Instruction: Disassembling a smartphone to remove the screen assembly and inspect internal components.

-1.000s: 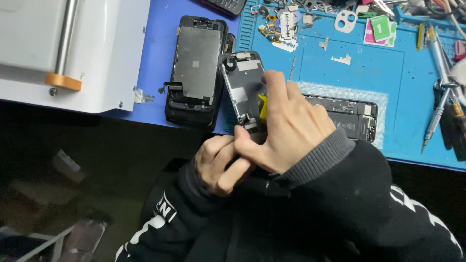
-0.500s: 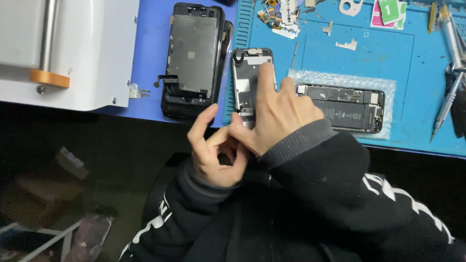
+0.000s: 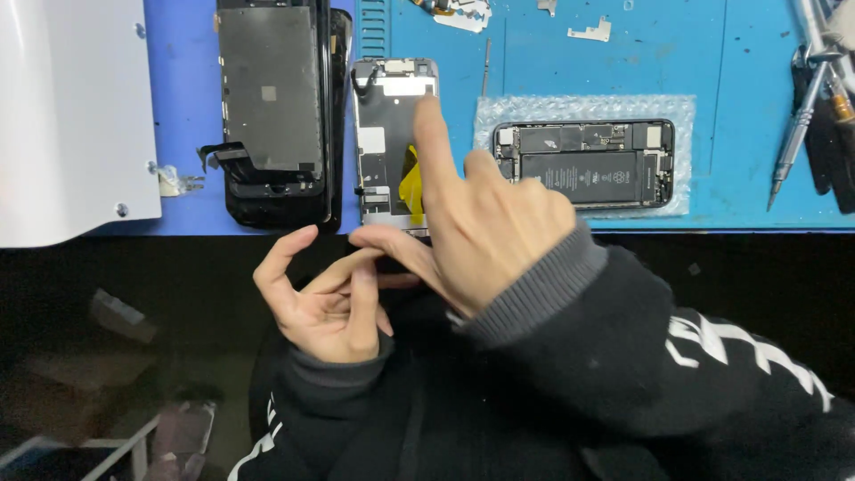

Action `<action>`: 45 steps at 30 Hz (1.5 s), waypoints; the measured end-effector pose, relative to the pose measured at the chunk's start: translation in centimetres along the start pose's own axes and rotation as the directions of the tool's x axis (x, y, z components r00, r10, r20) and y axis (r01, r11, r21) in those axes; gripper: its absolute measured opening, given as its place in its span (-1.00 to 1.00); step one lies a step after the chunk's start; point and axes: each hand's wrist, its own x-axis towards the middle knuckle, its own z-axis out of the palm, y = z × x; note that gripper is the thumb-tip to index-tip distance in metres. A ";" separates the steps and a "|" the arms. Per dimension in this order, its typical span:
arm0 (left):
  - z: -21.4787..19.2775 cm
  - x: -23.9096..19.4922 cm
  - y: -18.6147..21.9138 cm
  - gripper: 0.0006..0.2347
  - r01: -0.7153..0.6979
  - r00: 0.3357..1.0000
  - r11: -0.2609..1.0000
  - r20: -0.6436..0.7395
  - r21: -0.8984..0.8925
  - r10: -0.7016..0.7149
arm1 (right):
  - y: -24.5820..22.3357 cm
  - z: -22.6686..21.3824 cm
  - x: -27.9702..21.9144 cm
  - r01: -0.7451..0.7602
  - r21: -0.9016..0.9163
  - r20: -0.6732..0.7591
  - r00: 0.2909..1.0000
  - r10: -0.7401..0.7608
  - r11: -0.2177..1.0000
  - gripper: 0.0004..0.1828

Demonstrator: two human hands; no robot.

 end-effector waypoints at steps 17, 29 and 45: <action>1.8 1.5 -3.8 -0.73 -0.849 0.473 0.494 0.690 0.189 0.549 | 12.7 3.8 -10.1 -0.086 0.791 0.467 0.723 -0.508 0.605 -0.95; 14.4 3.7 3.8 -0.76 -0.926 0.315 -0.047 0.835 0.375 0.451 | 19.9 -2.0 -12.1 0.066 0.494 0.051 0.993 -0.105 0.867 -0.71; 16.7 6.1 2.1 -0.61 -0.875 0.426 -0.082 0.838 0.478 0.341 | 20.2 -0.7 -10.1 0.244 0.229 -0.098 0.969 -0.227 0.942 -0.52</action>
